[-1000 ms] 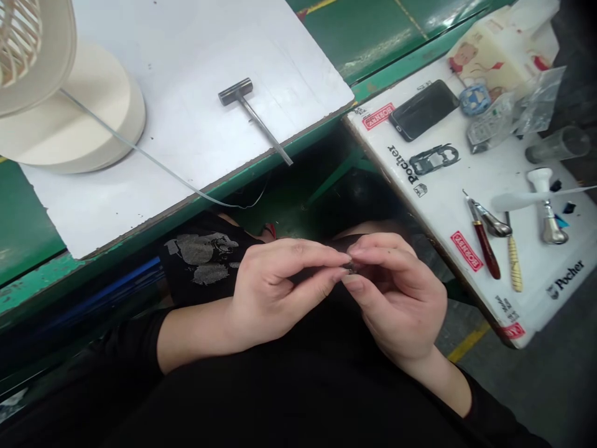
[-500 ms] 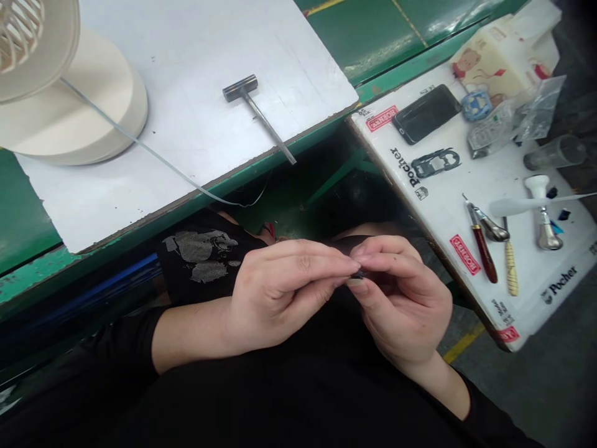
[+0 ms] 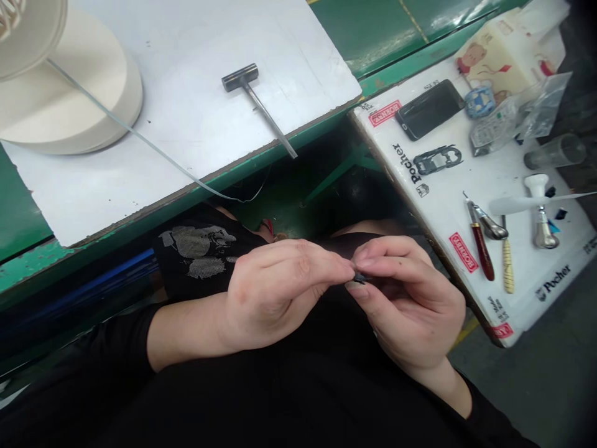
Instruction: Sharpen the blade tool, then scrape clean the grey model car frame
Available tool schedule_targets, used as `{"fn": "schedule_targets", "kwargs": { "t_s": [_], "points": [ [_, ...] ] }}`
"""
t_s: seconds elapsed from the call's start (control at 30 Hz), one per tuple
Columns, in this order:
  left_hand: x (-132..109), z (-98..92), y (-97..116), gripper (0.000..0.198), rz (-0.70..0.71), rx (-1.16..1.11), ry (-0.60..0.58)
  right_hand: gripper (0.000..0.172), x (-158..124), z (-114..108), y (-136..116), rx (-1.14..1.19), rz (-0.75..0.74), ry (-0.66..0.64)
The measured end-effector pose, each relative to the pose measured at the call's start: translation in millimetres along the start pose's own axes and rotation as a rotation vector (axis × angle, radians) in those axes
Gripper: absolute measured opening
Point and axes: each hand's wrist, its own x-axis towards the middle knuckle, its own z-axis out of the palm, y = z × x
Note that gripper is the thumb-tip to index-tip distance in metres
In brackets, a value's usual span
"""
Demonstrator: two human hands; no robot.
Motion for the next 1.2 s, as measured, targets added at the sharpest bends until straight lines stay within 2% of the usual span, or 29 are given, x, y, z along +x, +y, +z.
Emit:
{"fn": "schedule_targets", "kwargs": {
  "t_s": [0.23, 0.53, 0.77, 0.93, 1.0, 1.07, 1.2],
  "points": [
    [2, -2.1, 3, 0.017, 0.002, -0.006, -0.035, 0.05, -2, -9, -3, -0.064, -0.032, -0.026],
    [-1, 0.9, 6, 0.032, -0.096, -0.088, -0.021, 0.041, -6, -15, -3, -0.044, 0.091, -0.074],
    [7, -3.4, 8, 0.021, -0.246, -0.179, -0.052, 0.039, -13, -11, 5, 0.081, 0.132, -0.024],
    [6, 0.0, 5, 0.015, -0.493, -0.451, -0.067, 0.026, -16, -8, 5, 0.132, 0.193, 0.008],
    [5, 1.1, 6, 0.013, -0.562, -0.496, -0.06, 0.024, -16, -8, 6, 0.123, 0.201, 0.008],
    [5, 1.4, 6, 0.014, -0.561, -0.489, -0.052, 0.027, -16, -7, 7, 0.123, 0.189, -0.001],
    [5, 0.3, 3, 0.02, -0.428, -0.407, -0.048, 0.029, -15, -7, 5, 0.107, 0.161, -0.01]
  ]
}}
